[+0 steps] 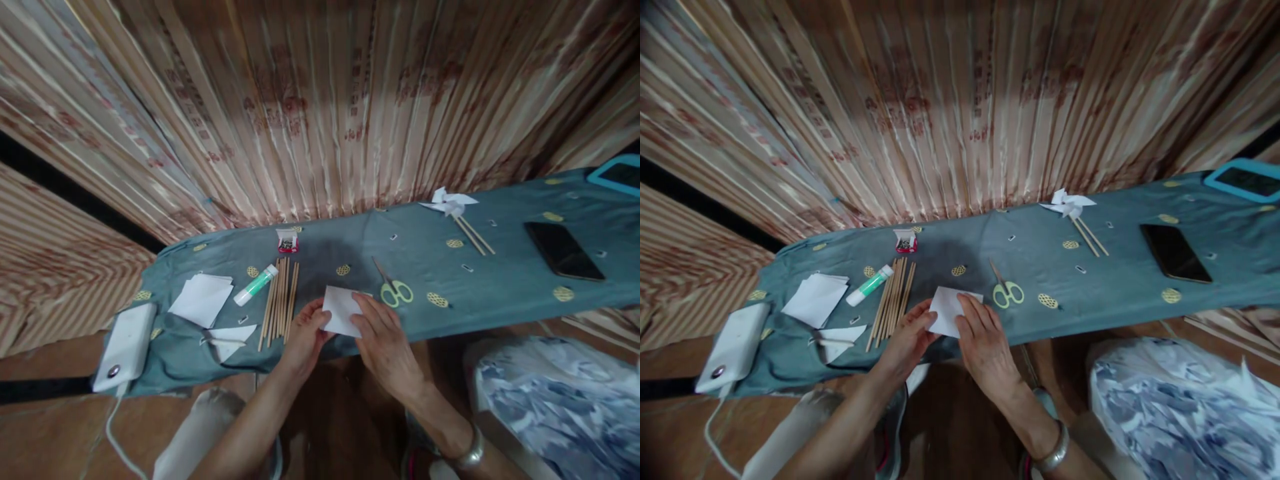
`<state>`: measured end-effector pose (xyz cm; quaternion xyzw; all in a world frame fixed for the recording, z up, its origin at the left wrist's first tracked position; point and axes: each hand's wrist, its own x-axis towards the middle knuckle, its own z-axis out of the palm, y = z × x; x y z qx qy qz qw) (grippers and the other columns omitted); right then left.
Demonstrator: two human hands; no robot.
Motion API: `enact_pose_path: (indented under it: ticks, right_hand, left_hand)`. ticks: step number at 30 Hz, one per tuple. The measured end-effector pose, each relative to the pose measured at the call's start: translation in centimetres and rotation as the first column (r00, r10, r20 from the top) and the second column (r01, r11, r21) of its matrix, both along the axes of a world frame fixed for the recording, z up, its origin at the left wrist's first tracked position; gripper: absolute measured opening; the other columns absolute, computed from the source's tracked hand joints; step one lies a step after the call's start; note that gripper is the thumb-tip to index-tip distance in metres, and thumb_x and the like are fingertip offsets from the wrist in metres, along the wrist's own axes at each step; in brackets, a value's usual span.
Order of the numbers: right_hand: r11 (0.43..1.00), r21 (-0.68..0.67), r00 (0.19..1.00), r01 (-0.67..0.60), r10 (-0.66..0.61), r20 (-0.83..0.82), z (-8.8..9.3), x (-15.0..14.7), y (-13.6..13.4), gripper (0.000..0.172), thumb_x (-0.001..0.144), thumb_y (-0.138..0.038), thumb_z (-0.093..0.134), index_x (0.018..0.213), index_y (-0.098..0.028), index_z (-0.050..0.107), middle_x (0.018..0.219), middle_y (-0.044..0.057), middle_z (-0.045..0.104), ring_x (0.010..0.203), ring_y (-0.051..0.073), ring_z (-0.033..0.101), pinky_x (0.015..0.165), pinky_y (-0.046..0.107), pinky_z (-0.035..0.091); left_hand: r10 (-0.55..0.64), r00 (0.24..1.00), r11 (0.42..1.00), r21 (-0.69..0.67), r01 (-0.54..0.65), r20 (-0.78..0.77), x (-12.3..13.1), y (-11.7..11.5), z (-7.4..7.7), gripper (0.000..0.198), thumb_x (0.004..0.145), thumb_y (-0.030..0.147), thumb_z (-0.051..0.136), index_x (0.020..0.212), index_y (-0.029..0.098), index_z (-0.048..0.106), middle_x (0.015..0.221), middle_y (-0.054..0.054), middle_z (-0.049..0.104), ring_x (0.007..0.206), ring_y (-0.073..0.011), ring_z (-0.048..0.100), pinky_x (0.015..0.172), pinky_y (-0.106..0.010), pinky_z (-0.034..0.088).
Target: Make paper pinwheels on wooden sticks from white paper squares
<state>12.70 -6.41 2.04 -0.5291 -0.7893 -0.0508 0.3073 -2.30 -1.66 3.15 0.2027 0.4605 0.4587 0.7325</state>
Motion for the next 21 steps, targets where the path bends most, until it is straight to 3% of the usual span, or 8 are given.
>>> enact_pose_path:
  ticks: [4,7,9,11,14,17,21]
  right_hand:
    - [0.999,-0.02,0.999,0.045,-0.044,0.024,-1.0,1.3,0.9,0.027,0.087,-0.006,0.038,0.098,-0.017,0.06,0.13,0.019,0.057,0.123,0.031,0.049,0.092,0.052,0.045]
    - [0.997,-0.054,0.998,0.055,-0.055,-0.01,-1.8,1.9,1.2,0.026,0.089,-0.01,0.038,0.098,-0.018,0.061,0.131,0.016,0.056,0.124,0.03,0.048,0.092,0.051,0.045]
    - [0.995,-0.088,0.997,0.053,-0.058,-0.052,-2.3,2.1,1.2,0.025,0.089,-0.011,0.04,0.097,-0.019,0.062,0.131,0.015,0.056,0.123,0.03,0.049,0.093,0.051,0.046]
    - [0.991,-0.124,0.993,0.048,-0.061,-0.104,-2.8,2.3,1.2,0.024,0.088,-0.011,0.041,0.095,-0.019,0.063,0.131,0.014,0.056,0.122,0.03,0.05,0.094,0.051,0.046]
    - [0.985,-0.169,0.982,0.036,-0.067,-0.177,-3.1,2.6,1.0,0.023,0.086,-0.011,0.043,0.093,-0.019,0.063,0.13,0.013,0.056,0.122,0.029,0.05,0.097,0.052,0.046]
    - [0.982,-0.19,0.974,0.018,-0.061,-0.218,-2.7,2.6,0.6,0.018,0.087,-0.016,0.048,0.094,-0.02,0.064,0.13,0.013,0.057,0.122,0.03,0.051,0.098,0.051,0.045]
    - [0.975,-0.223,0.945,0.014,-0.086,-0.315,-1.5,2.4,-0.1,0.015,0.088,-0.033,0.056,0.096,-0.023,0.063,0.13,0.011,0.058,0.122,0.03,0.052,0.098,0.051,0.045]
  left_hand:
    - [-0.069,0.978,0.991,0.101,0.091,-0.197,-0.3,-0.6,-0.9,0.064,0.053,0.029,0.082,0.11,0.02,0.054,0.061,0.008,0.055,0.056,-0.0109,0.056,0.056,-0.024,0.05]
    - [-0.105,0.907,0.948,0.233,0.214,-0.407,-1.2,-0.7,-1.2,0.063,0.07,0.034,0.071,0.127,0.022,0.048,0.066,0.005,0.055,0.06,-0.0134,0.058,0.056,-0.025,0.051]
    - [-0.053,0.793,0.871,0.36,0.334,-0.607,-2.0,-0.5,-1.3,0.049,0.08,0.03,0.058,0.128,0.022,0.052,0.078,-0.001,0.059,0.072,-0.0165,0.061,0.063,-0.029,0.052]
    - [0.08,0.62,0.737,0.465,0.49,-0.78,-2.7,-0.2,-1.4,0.039,0.08,0.02,0.055,0.119,0.022,0.062,0.093,-0.006,0.06,0.088,-0.0196,0.06,0.078,-0.035,0.051]
    - [0.253,0.433,0.565,0.495,0.66,-0.865,-3.2,0.4,-1.6,0.028,0.078,0.014,0.059,0.101,0.024,0.072,0.109,-0.009,0.058,0.104,-0.024,0.054,0.091,-0.042,0.045]
    - [0.26,0.367,0.498,0.45,0.741,-0.893,-2.9,0.6,-1.7,0.016,0.082,0.019,0.061,0.09,0.023,0.075,0.103,-0.008,0.064,0.101,-0.0245,0.054,0.088,-0.042,0.043]
    - [0.197,0.321,0.477,0.377,0.794,-0.926,-2.2,0.3,-1.5,0.019,0.088,0.024,0.056,0.093,0.024,0.074,0.088,-0.007,0.071,0.092,-0.0233,0.056,0.083,-0.04,0.04]
